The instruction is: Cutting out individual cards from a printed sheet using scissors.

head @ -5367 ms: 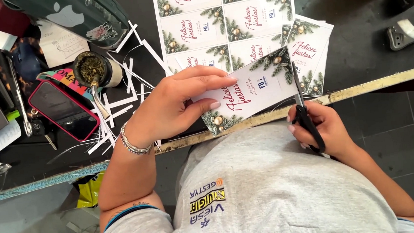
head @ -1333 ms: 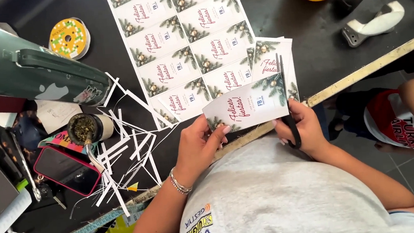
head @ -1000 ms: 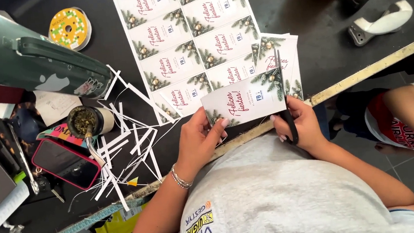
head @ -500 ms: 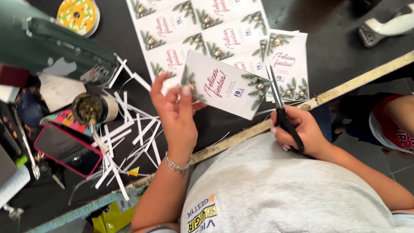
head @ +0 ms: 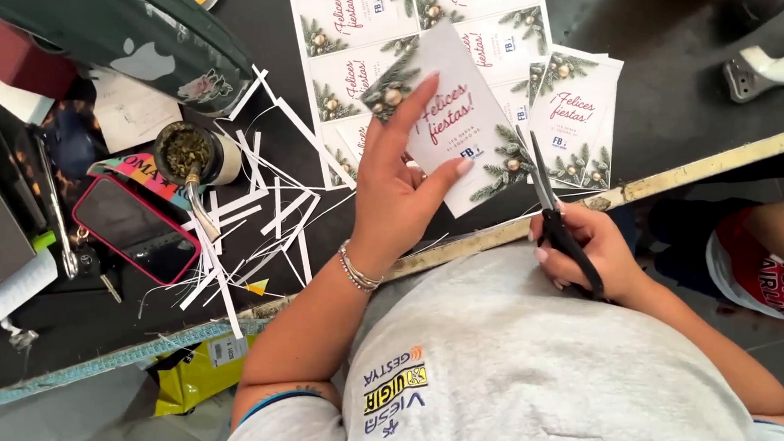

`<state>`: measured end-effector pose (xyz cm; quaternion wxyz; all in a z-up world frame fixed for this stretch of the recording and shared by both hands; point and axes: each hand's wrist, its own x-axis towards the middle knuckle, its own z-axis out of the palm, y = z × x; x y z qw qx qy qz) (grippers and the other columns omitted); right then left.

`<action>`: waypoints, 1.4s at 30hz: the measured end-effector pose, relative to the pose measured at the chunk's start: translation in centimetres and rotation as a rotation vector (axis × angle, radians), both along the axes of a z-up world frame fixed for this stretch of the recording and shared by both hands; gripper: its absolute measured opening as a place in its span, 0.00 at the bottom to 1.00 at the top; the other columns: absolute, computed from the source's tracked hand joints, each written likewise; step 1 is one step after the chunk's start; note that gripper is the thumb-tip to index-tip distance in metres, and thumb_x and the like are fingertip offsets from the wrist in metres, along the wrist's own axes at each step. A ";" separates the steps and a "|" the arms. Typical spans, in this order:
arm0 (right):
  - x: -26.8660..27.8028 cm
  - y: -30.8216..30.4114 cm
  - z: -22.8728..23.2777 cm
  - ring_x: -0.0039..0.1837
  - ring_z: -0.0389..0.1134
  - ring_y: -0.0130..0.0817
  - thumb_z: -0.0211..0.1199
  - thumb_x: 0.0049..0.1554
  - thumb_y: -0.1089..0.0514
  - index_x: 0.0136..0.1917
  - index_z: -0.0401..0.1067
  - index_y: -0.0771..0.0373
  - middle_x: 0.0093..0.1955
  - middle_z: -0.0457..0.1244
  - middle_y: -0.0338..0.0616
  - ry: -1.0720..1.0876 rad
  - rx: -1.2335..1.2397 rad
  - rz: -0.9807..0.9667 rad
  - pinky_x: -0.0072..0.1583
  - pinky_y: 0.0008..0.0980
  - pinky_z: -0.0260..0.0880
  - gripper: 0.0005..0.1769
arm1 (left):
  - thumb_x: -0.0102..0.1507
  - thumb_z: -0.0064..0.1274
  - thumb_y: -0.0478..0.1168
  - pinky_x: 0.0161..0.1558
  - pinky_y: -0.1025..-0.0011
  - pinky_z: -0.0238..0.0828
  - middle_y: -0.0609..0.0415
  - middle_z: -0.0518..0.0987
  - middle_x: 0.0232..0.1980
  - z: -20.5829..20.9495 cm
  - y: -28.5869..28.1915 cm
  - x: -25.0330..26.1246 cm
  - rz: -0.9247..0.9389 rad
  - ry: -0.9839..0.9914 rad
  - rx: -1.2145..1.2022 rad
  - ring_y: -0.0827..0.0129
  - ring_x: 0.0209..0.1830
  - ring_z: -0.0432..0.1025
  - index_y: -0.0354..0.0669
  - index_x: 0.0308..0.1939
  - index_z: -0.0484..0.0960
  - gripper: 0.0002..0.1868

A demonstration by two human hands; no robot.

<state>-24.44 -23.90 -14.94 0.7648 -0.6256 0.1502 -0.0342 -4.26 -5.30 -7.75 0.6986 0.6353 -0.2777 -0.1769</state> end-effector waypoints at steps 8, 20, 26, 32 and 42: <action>-0.2 -0.1 0.7 0.20 0.65 0.33 0.66 0.47 0.72 0.46 0.73 0.76 0.21 0.64 0.55 -0.006 0.025 0.008 0.27 0.33 0.70 0.11 | 0.60 0.69 0.37 0.47 0.75 0.80 0.47 0.69 0.67 1.6 0.2 0.3 -0.058 -0.167 0.111 0.70 0.51 0.78 0.64 0.74 0.67 0.41; -0.5 -0.4 0.7 0.21 0.67 0.34 0.68 0.45 0.69 0.46 0.75 0.73 0.24 0.66 0.54 0.042 -0.031 0.008 0.28 0.33 0.71 0.14 | 0.62 0.67 0.38 0.41 0.74 0.73 0.45 0.69 0.64 2.9 0.1 0.7 -0.027 -0.194 0.164 0.72 0.45 0.71 0.65 0.74 0.66 0.39; -0.3 -0.4 0.7 0.21 0.66 0.33 0.68 0.45 0.69 0.47 0.74 0.74 0.23 0.65 0.53 0.041 -0.024 -0.012 0.28 0.34 0.72 0.14 | 0.61 0.67 0.38 0.44 0.75 0.73 0.45 0.70 0.63 2.7 -0.3 0.2 -0.062 -0.228 0.138 0.73 0.44 0.72 0.64 0.74 0.67 0.39; -0.4 -0.5 0.7 0.21 0.66 0.34 0.67 0.45 0.70 0.47 0.74 0.74 0.22 0.64 0.54 0.041 -0.006 -0.010 0.28 0.35 0.73 0.13 | 0.61 0.68 0.39 0.44 0.76 0.73 0.46 0.71 0.65 2.6 -0.4 0.1 -0.069 -0.242 0.141 0.74 0.44 0.73 0.64 0.74 0.68 0.39; -0.5 -0.3 0.6 0.22 0.66 0.31 0.68 0.47 0.68 0.47 0.73 0.74 0.24 0.65 0.52 0.003 0.025 0.014 0.28 0.35 0.74 0.14 | 0.61 0.69 0.40 0.41 0.76 0.72 0.46 0.71 0.66 3.0 -0.1 0.0 -0.077 -0.224 0.142 0.77 0.38 0.68 0.66 0.74 0.68 0.40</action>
